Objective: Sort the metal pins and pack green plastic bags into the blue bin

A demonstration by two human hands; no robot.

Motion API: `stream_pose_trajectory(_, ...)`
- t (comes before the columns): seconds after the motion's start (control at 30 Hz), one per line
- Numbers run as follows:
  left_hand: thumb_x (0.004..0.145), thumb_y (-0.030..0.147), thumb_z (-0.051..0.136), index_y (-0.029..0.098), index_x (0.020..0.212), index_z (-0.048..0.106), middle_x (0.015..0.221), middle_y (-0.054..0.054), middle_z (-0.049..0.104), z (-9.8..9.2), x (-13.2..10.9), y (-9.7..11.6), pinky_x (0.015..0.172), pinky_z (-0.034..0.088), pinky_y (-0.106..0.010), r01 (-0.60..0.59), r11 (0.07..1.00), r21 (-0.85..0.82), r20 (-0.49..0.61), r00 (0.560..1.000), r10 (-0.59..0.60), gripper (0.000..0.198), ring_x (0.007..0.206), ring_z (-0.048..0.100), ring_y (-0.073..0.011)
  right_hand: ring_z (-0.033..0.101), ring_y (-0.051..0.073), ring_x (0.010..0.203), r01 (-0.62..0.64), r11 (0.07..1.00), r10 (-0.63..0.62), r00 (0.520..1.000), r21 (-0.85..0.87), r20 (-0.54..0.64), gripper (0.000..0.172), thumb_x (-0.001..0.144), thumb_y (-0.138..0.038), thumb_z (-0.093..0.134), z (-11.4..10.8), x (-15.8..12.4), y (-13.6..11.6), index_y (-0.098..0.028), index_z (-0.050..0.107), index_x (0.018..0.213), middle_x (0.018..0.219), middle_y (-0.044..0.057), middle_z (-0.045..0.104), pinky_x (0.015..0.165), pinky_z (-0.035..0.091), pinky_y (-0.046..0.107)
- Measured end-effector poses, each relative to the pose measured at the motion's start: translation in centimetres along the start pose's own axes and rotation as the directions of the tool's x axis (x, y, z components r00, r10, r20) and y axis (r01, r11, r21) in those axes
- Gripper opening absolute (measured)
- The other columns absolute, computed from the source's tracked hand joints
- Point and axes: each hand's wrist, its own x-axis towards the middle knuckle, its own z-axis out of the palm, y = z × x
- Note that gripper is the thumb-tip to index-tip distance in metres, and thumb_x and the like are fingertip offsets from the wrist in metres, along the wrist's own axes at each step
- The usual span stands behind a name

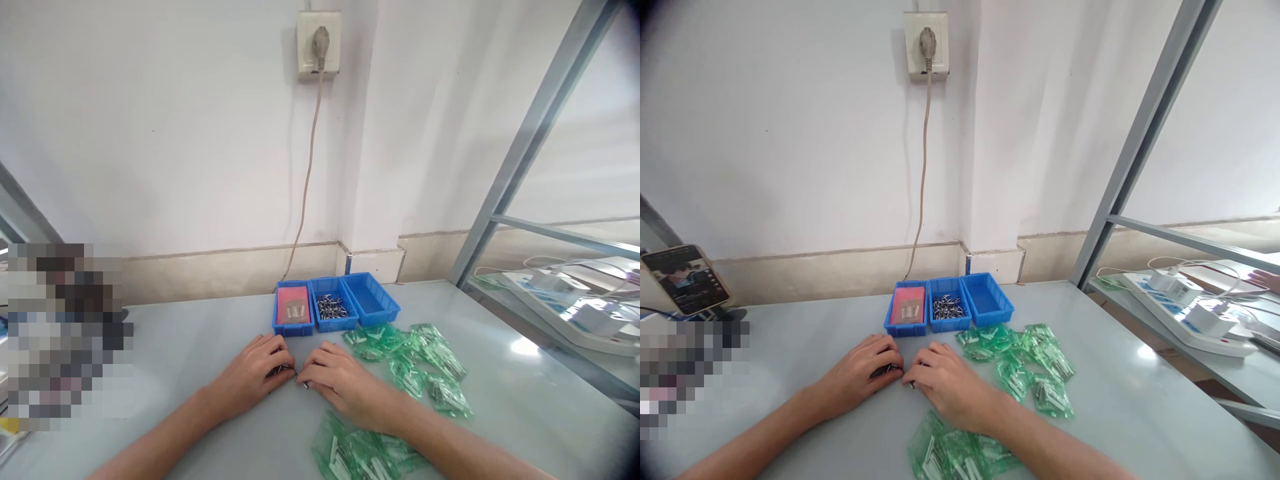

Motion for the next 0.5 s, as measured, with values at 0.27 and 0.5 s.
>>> stream_pose_trajectory(0.27,0.113,0.03,0.051,0.022,0.104,0.065,0.102,-0.004,0.063,-0.11,0.07,0.14,0.085,0.047,-0.033,0.012,1.0,0.001,0.028,1.0,-0.012,0.018,0.092,0.057,-0.0196,0.056,0.023,0.101,-0.041,0.998,0.041,0.999,-0.038,-0.007,0.016,0.11,-0.02,0.055,-0.15,0.15,0.23,-0.023,0.071,0.11,0.107,0.005,0.067,0.094,0.047,0.037)
stream_pose_trajectory(0.5,0.111,0.027,0.055,0.022,0.105,0.062,0.104,-0.003,0.063,0.05,-0.01,0.03,0.087,0.046,-0.034,0.029,1.0,0.006,0.051,0.998,-0.029,0.011,0.094,0.057,-0.0203,0.053,0.022,0.103,-0.064,0.995,0.066,0.998,-0.076,0.022,0.008,0.108,-0.018,0.061,0.01,0.17,0.49,-0.022,0.067,0.108,0.112,0.004,0.065,0.094,0.046,0.036)
